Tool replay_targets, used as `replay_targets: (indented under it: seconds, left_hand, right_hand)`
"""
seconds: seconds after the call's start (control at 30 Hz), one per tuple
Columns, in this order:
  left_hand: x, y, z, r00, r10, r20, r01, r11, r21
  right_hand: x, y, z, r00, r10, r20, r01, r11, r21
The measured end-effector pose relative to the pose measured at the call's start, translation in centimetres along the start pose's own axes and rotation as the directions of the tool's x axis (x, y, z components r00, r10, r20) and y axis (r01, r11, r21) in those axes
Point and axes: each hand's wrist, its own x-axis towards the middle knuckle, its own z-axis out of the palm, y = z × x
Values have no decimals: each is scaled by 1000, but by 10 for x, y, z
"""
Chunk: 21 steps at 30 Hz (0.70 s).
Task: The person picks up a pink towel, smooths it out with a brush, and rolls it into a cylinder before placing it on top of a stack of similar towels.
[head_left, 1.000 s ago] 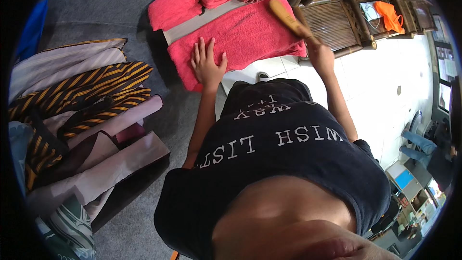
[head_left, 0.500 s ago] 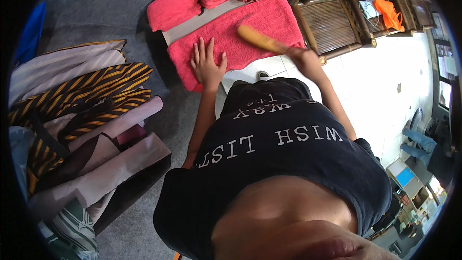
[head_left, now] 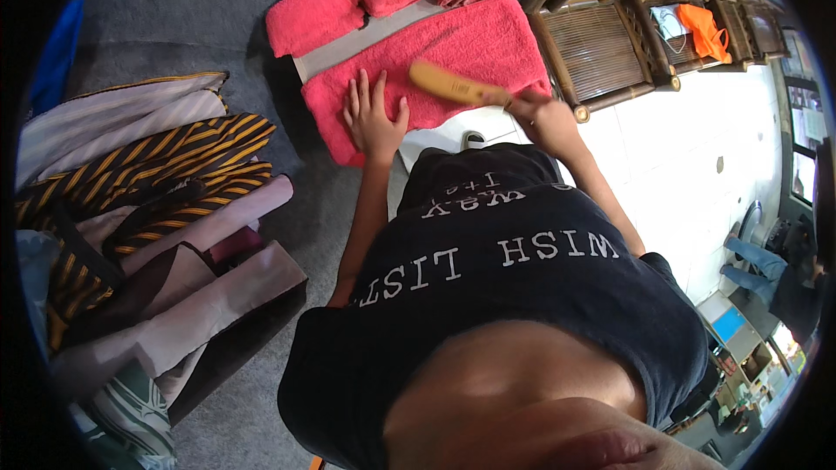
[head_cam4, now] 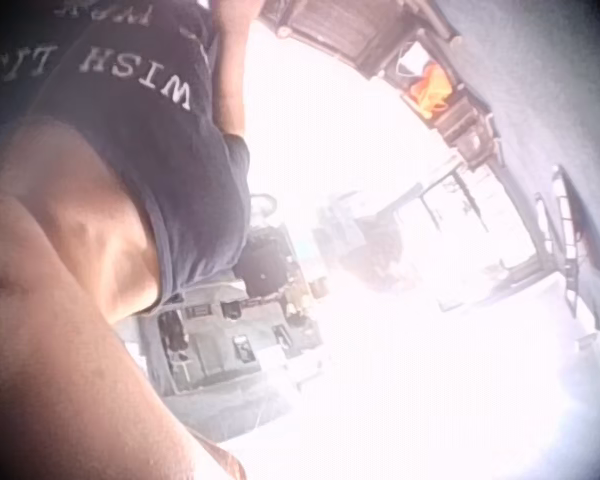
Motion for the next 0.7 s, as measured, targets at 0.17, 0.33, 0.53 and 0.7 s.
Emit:
replay_targets:
  seconds: [0.17, 0.33, 0.53, 0.7]
  left_hand:
    - [0, 5, -4, 1000, -24, 19, 25, 999, -33]
    - [-2, 4, -3, 1000, -27, 11, 27, 999, -21]
    - [-1, 4, -1, 1000, -29, 6, 29, 999, -22]
    - [-1, 2, -1, 1000, -7, -1, 7, 1000, 25]
  right_hand:
    - [-4, 21, -1, 989, 145, -29, -141, 982, 123]
    - [-2, 63, -41, 892, 409, -194, -419, 908, -13]
    - [0, 48, -52, 874, 367, -319, -359, 929, 88]
    - [-3, 16, -15, 998, 57, 13, -58, 984, 168]
